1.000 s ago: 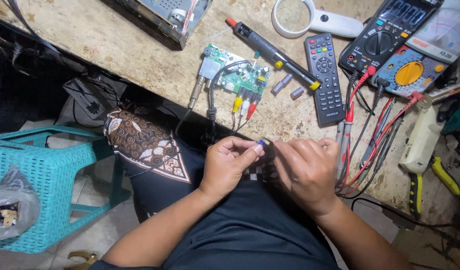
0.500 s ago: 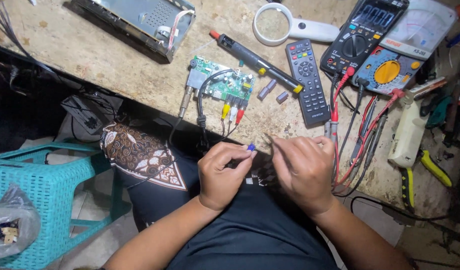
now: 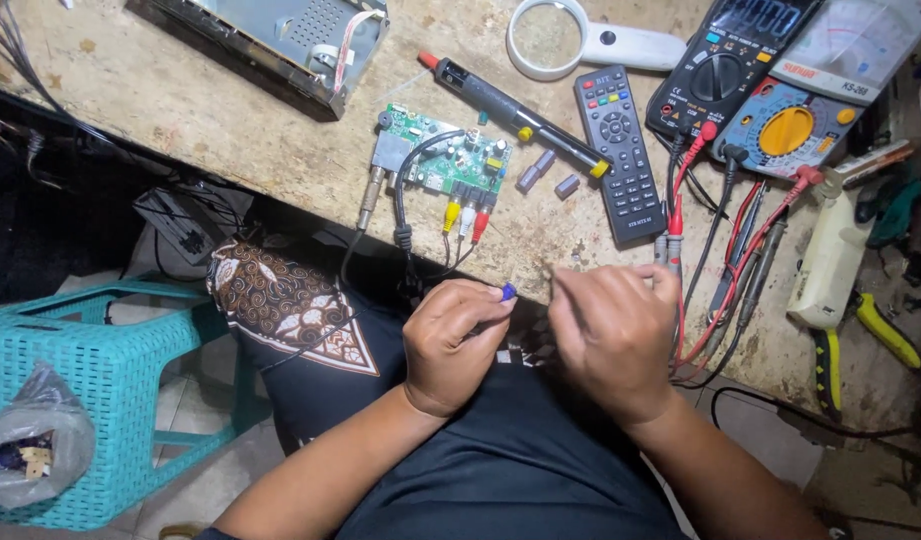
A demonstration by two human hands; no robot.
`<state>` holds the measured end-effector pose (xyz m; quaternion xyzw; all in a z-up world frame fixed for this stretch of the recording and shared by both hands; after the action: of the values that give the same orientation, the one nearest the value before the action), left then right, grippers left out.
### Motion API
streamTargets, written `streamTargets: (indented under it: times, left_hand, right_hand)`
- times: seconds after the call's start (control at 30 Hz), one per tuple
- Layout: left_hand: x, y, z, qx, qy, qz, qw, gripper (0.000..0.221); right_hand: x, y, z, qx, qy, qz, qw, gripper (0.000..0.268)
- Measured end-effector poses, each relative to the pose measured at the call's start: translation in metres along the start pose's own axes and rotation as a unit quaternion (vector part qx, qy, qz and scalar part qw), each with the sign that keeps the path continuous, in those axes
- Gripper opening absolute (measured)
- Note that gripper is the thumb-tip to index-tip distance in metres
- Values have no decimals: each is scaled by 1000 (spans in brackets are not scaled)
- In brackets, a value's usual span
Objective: Repairing an electronic circuit board by probing nodes with a soldering iron, using a screwdriver, and inspecting with a magnifying glass.
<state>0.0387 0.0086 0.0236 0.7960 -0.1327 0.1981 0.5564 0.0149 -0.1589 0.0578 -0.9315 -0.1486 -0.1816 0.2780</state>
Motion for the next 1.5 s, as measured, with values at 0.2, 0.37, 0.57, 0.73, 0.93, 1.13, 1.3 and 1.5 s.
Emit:
streamTargets:
  times: [0.2,0.37,0.57,0.73,0.93,1.13,1.3,1.5]
  left_hand:
    - [14,14,-3,47,-4,35,998,13]
    - [30,23,13,180,-97,146,968,7]
    - [29,19,21,207,-140,132,959,14]
    - [24,19,24,219,-136,130,957,20]
    - [24,15,24,226,-131,112,959,20]
    - [26,14,21,224,-141,108,958,21]
    - [26,14,21,215,-143,108,960,22]
    - [26,16,20,218,-139,106,960,22]
  right_hand:
    - [-12,40,-66,-23,90,92,991,15]
    - [-46,108,-124,-166,106,286,938,19]
    - [21,129,-149,-159,135,156,965,37]
    - [122,179,-157,88,97,491,861,51]
    - [134,209,-137,174,139,599,769,56]
    - [103,292,-147,75,218,522,821,66]
    - [105,261,-153,121,224,519,816,50]
    - [108,237,-150,82,192,509,835,67]
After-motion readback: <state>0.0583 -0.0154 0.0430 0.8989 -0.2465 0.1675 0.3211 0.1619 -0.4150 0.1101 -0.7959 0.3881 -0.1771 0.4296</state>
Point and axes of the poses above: each hand's wrist, its own x-axis towards the middle knuckle, its own z-axis out of the palm, y = z × x, the point moved 4 cm from there along x, towards the middle knuckle, and after that the axes turned 11 degrees about x, right-handed, at the moved point
